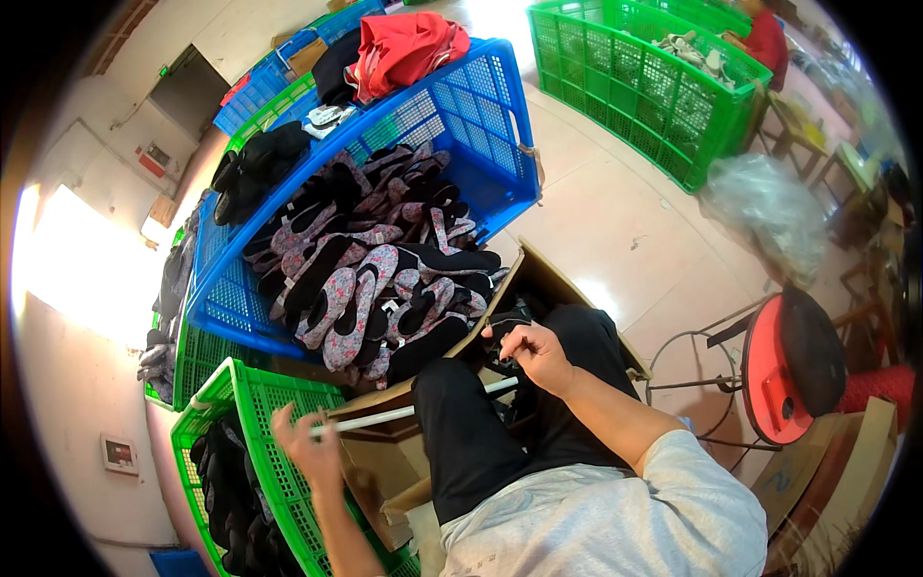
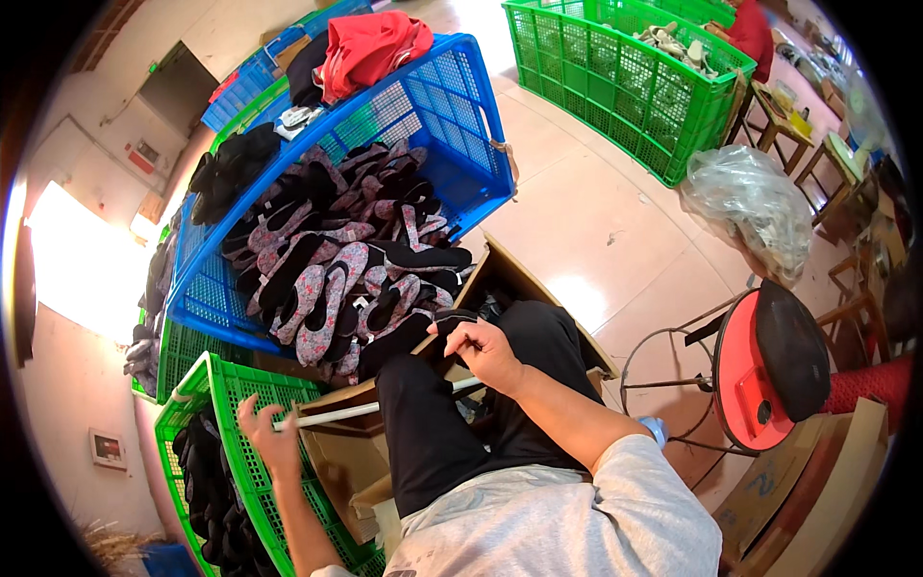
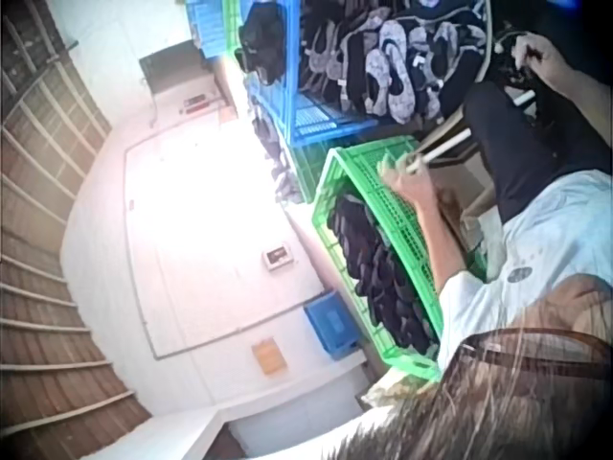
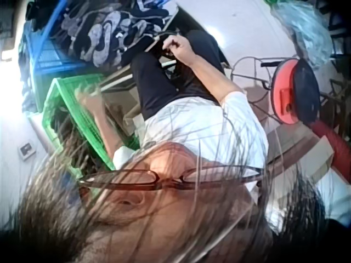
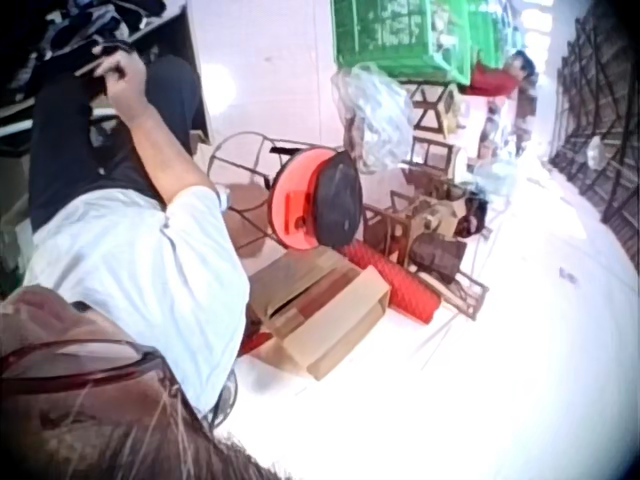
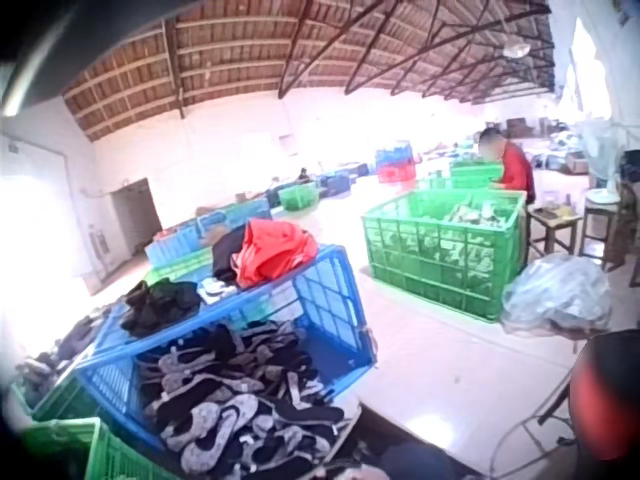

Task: The person sits on the floor and assembles floral-patterned slippers by hand. They pick up a slipper from a blue crate, attach a black strap to the sole, and place the finished item into a green crate. The process is repeated for multiple units.

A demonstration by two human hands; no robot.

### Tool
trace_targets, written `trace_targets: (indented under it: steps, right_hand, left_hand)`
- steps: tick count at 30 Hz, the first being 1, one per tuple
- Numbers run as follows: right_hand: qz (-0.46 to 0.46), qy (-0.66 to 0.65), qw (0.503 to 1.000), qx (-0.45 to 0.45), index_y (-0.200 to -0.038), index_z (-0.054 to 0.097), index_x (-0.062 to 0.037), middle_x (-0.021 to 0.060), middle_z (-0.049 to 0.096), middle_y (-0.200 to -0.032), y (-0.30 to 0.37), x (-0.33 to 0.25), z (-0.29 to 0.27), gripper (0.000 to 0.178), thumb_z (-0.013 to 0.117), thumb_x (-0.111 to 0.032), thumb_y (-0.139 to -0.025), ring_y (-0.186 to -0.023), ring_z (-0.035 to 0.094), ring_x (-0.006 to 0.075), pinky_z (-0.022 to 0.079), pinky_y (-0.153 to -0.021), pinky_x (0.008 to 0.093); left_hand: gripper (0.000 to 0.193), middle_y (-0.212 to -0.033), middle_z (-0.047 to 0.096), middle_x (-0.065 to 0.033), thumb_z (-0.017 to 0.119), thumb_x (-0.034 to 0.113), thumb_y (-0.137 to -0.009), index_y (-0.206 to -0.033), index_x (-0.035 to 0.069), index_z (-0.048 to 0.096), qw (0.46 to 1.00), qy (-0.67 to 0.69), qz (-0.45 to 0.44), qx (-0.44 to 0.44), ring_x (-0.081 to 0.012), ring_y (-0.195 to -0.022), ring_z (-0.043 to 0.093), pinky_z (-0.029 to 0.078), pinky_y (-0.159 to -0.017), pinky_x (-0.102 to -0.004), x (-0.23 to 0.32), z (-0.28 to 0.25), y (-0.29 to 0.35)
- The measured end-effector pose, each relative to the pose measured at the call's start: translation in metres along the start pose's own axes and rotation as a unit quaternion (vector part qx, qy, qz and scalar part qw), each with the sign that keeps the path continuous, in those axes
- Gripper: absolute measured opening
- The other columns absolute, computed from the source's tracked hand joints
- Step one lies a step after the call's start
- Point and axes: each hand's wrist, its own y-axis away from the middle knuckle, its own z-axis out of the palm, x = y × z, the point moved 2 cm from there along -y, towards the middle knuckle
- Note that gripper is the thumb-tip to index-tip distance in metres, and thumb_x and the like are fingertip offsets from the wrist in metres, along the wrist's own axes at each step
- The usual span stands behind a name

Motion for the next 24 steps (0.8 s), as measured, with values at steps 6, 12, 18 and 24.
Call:
trace_targets:
  steps: [6, 12, 18, 24]
  right_hand:
    - [0.064, 0.062, 0.993, -0.076, -0.131, 0.063, -0.0121, -0.0006, 0.060, -0.132, 0.007, -0.019, 0.005, 0.056, 0.082, -0.008, -0.078, -0.074, 0.044, 0.0061, 0.041, -0.065, 0.0214]
    - [0.070, 0.090, 0.984, -0.137, -0.140, 0.055, -0.0151, 0.0070, 0.046, -0.150, -0.001, -0.029, 0.008, 0.070, 0.084, -0.022, -0.076, -0.091, 0.058, 0.0162, 0.049, -0.079, 0.0306]
    - [0.080, 0.078, 0.986, -0.124, -0.141, 0.048, -0.0143, 0.0065, 0.042, -0.152, 0.002, -0.016, 0.009, 0.077, 0.085, -0.026, -0.075, -0.087, 0.056, 0.0173, 0.049, -0.078, 0.0314]
    - [0.174, 0.037, 0.982, -0.067, -0.109, 0.063, -0.0088, 0.0069, 0.063, -0.123, 0.006, 0.002, 0.011, 0.038, 0.081, -0.025, -0.081, -0.080, 0.057, 0.0128, 0.048, -0.072, 0.0295]
  left_hand:
    - [0.054, -0.143, 0.038, -0.0199, 0.088, 0.015, -0.059, -0.104, 0.008, 0.058, 0.969, 0.137, 0.129, -0.157, -0.0440, -0.141, 0.027, 0.025, -0.115, -0.0515, 0.152, 0.056, -0.007]
    - [0.058, -0.146, 0.035, -0.0200, 0.087, 0.013, -0.057, -0.106, 0.009, 0.055, 0.938, 0.221, 0.135, -0.229, -0.0438, -0.142, 0.027, 0.029, -0.113, -0.0515, 0.180, 0.062, -0.004]
    - [0.059, -0.148, 0.034, -0.0177, 0.083, 0.010, -0.060, -0.109, 0.010, 0.052, 0.939, 0.245, 0.107, -0.216, -0.0390, -0.140, 0.032, 0.030, -0.112, -0.0482, 0.172, 0.062, -0.009]
    - [0.032, -0.139, 0.046, -0.0162, 0.074, 0.002, -0.074, -0.099, 0.006, 0.054, 0.939, 0.329, 0.070, -0.072, -0.0315, -0.129, 0.043, 0.039, -0.102, -0.0401, 0.150, 0.087, -0.003]
